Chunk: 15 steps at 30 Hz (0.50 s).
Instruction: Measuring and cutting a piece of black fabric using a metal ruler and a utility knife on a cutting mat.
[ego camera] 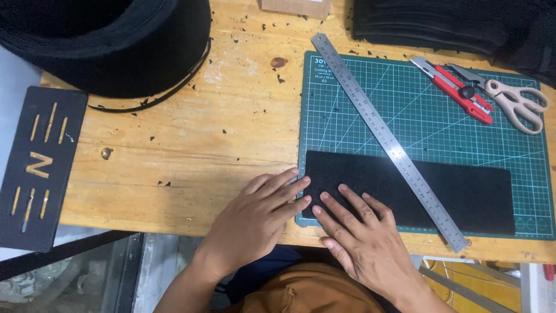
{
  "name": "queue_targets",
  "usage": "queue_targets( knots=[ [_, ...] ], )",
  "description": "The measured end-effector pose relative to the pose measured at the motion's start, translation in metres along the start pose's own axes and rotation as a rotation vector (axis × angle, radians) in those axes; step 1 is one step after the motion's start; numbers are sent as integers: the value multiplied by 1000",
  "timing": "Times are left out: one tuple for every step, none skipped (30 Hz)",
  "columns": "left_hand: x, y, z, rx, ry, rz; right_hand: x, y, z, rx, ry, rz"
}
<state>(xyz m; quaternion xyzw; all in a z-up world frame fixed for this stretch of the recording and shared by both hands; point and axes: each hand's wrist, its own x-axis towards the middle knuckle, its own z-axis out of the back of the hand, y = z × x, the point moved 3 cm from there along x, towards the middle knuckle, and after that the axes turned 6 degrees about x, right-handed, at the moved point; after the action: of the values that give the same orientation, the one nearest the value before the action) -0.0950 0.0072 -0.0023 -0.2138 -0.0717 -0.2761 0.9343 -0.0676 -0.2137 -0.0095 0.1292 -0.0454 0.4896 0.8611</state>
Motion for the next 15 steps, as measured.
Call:
queue_targets(
  knots=[
    [0,0,0,-1,0,0,0,0,0,0,1,0],
    [-1,0,0,-1,9,4,0,0,0,1,-1,1],
    [-1,0,0,0,18,9,0,0,-1,1,-4,3],
    [-1,0,0,0,18,9,0,0,-1,1,-3,4],
    [-1,0,0,-2,14,9,0,0,-1,5,-6,4],
    [0,0,0,-4,11,9,0,-1,-1,8,-8,5],
    [-1,0,0,-5,12,9,0,-1,-1,9,-7,4],
    [-1,1,0,-7,14,8,0,-1,-1,2,-7,7],
    [-1,1,0,-9,16,6,0,-1,-1,-4,-7,8],
    [-2,1,-1,-10,17,6,0,0,-1,-3,-7,8],
    [-2,1,-1,-12,15,6,0,0,0,-7,-7,10],
    [-2,1,-1,-15,13,6,0,0,0,-10,-7,13],
    [-2,1,-1,-15,12,6,1,0,1,-11,-7,13],
    [-1,0,0,-17,9,10,1,0,1,-4,-11,11],
    [-1,0,0,-20,5,14,1,0,2,2,-14,8]
  ],
)
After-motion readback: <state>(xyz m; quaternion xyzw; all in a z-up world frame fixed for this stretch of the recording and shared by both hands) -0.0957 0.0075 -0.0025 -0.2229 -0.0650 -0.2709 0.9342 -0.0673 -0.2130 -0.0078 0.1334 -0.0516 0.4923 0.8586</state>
